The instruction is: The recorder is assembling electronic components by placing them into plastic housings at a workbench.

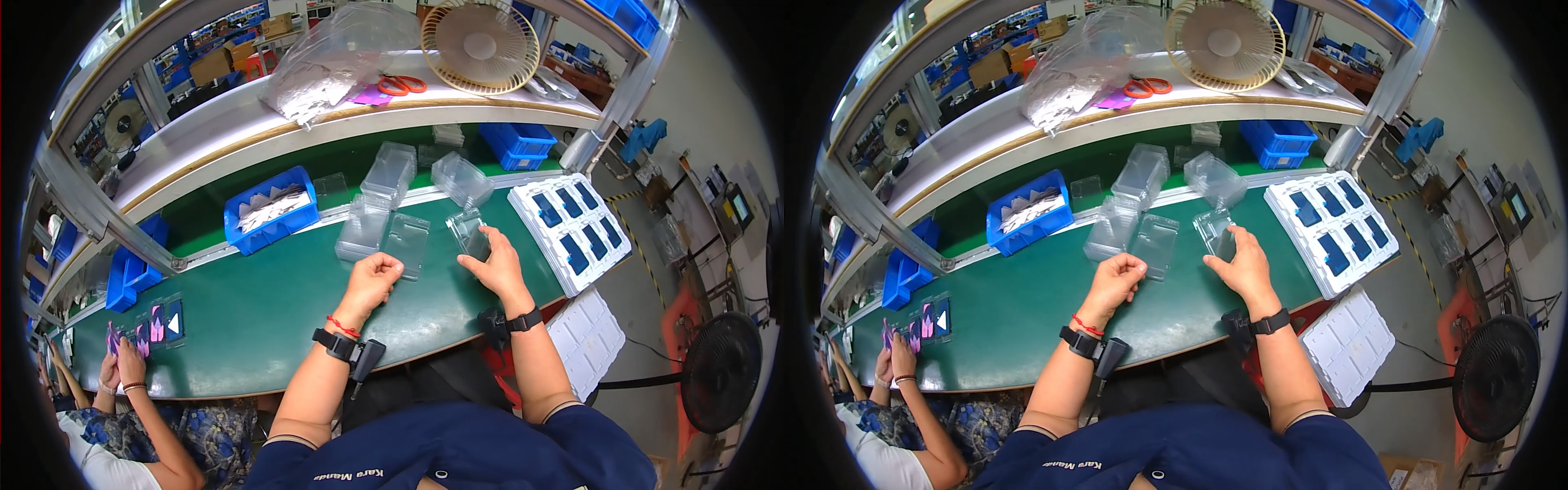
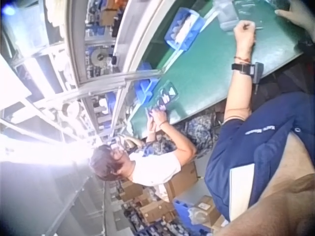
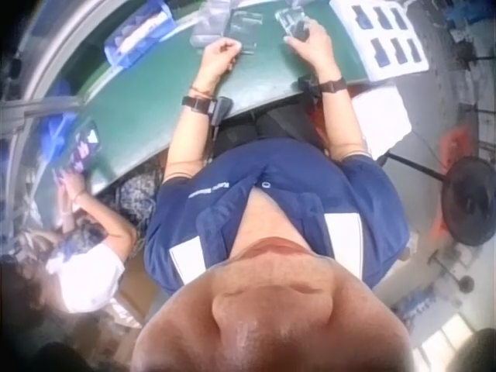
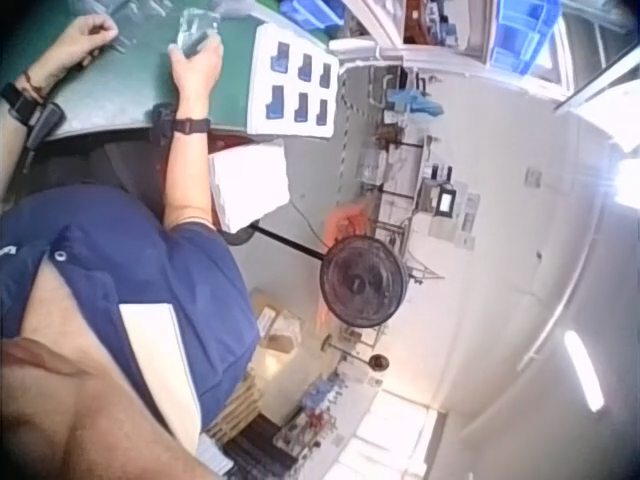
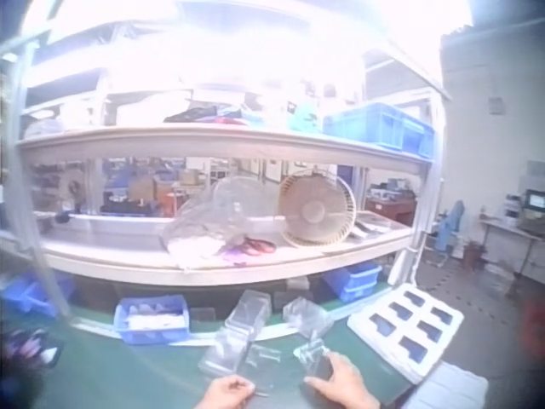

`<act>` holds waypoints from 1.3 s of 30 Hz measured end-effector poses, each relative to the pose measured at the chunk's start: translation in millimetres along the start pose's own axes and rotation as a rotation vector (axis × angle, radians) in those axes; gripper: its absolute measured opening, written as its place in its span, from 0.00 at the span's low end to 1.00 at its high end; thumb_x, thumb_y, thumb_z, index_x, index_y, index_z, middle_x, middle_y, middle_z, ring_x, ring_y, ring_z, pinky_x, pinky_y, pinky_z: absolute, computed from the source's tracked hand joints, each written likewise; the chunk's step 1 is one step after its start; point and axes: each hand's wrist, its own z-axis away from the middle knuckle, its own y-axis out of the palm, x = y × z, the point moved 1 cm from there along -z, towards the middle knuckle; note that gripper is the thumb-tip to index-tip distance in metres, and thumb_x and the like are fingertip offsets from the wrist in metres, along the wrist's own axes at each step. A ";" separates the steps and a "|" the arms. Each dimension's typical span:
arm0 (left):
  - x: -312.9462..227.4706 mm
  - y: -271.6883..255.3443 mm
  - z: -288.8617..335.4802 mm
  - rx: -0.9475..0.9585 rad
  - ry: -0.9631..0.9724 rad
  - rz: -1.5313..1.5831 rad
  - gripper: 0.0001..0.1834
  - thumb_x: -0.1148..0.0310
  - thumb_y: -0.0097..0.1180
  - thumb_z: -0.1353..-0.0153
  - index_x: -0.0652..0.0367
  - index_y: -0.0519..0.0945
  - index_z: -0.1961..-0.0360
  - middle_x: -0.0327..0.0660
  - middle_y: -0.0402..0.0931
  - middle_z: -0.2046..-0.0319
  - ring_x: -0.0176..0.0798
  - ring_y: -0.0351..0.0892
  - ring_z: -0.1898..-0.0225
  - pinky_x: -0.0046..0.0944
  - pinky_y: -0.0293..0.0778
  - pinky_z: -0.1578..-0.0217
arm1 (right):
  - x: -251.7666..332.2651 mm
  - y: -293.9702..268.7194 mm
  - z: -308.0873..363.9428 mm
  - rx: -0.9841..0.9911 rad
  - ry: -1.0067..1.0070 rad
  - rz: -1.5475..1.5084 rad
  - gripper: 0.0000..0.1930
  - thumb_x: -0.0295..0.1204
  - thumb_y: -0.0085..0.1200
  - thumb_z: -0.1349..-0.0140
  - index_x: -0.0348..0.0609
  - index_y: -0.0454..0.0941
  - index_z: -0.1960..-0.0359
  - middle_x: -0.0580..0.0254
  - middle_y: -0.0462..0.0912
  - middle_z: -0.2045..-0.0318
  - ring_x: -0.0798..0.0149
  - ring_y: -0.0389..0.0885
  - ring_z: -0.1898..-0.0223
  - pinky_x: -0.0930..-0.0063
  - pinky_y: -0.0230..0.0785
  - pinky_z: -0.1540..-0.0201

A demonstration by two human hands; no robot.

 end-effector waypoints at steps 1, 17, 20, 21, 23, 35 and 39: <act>0.2 0.2 0.5 0.006 -0.003 0.000 0.06 0.70 0.57 0.40 0.61 0.76 0.67 0.33 0.73 0.78 0.23 0.66 0.82 0.23 0.62 0.86 | -5.3 -3.9 0.1 -0.054 -0.053 0.126 0.36 0.40 0.68 0.58 0.43 0.69 0.45 0.49 0.75 0.51 0.49 0.76 0.55 0.59 0.69 0.53; -5.7 -18.2 -17.7 -0.234 0.137 -0.111 0.08 0.71 0.58 0.41 0.61 0.79 0.62 0.32 0.73 0.73 0.24 0.70 0.74 0.24 0.69 0.77 | -43.4 -40.1 -5.4 -0.174 0.016 0.314 0.25 0.34 0.67 0.59 0.41 0.69 0.60 0.49 0.71 0.60 0.46 0.71 0.56 0.56 0.67 0.54; -0.3 -14.7 -26.7 -0.385 0.219 -0.413 0.14 0.69 0.63 0.47 0.63 0.79 0.60 0.38 0.75 0.69 0.30 0.72 0.73 0.30 0.71 0.72 | -32.6 -45.3 0.9 -0.279 -0.065 0.382 0.25 0.34 0.67 0.59 0.39 0.69 0.60 0.47 0.71 0.59 0.45 0.70 0.56 0.55 0.67 0.55; -1.1 -11.5 -28.2 -0.453 0.284 -0.639 0.17 0.68 0.64 0.49 0.63 0.79 0.59 0.41 0.75 0.68 0.33 0.73 0.72 0.33 0.72 0.70 | -22.6 -46.7 5.4 -0.316 -0.108 0.385 0.26 0.34 0.67 0.59 0.39 0.69 0.60 0.46 0.71 0.58 0.44 0.70 0.56 0.55 0.67 0.55; -1.8 -7.3 -35.6 -0.501 0.226 -0.711 0.17 0.68 0.64 0.52 0.62 0.80 0.59 0.46 0.76 0.68 0.41 0.75 0.72 0.38 0.73 0.66 | -0.2 -40.7 14.0 -0.139 -0.122 0.250 0.27 0.36 0.68 0.59 0.37 0.71 0.59 0.42 0.71 0.54 0.44 0.70 0.54 0.54 0.67 0.54; 2.2 39.1 11.9 -0.320 -0.012 -0.481 0.08 0.76 0.54 0.43 0.69 0.78 0.64 0.40 0.77 0.81 0.30 0.76 0.85 0.30 0.72 0.85 | 53.8 38.1 12.7 0.149 -0.352 0.122 0.35 0.43 0.61 0.50 0.35 0.67 0.44 0.38 0.70 0.49 0.44 0.69 0.51 0.54 0.67 0.52; 3.7 43.0 36.8 -0.271 -0.211 -0.027 0.11 0.75 0.50 0.38 0.70 0.73 0.56 0.42 0.77 0.74 0.33 0.79 0.78 0.30 0.76 0.81 | 67.4 53.2 14.4 0.192 -0.256 0.302 0.37 0.43 0.64 0.52 0.36 0.66 0.43 0.38 0.71 0.50 0.42 0.67 0.49 0.59 0.68 0.50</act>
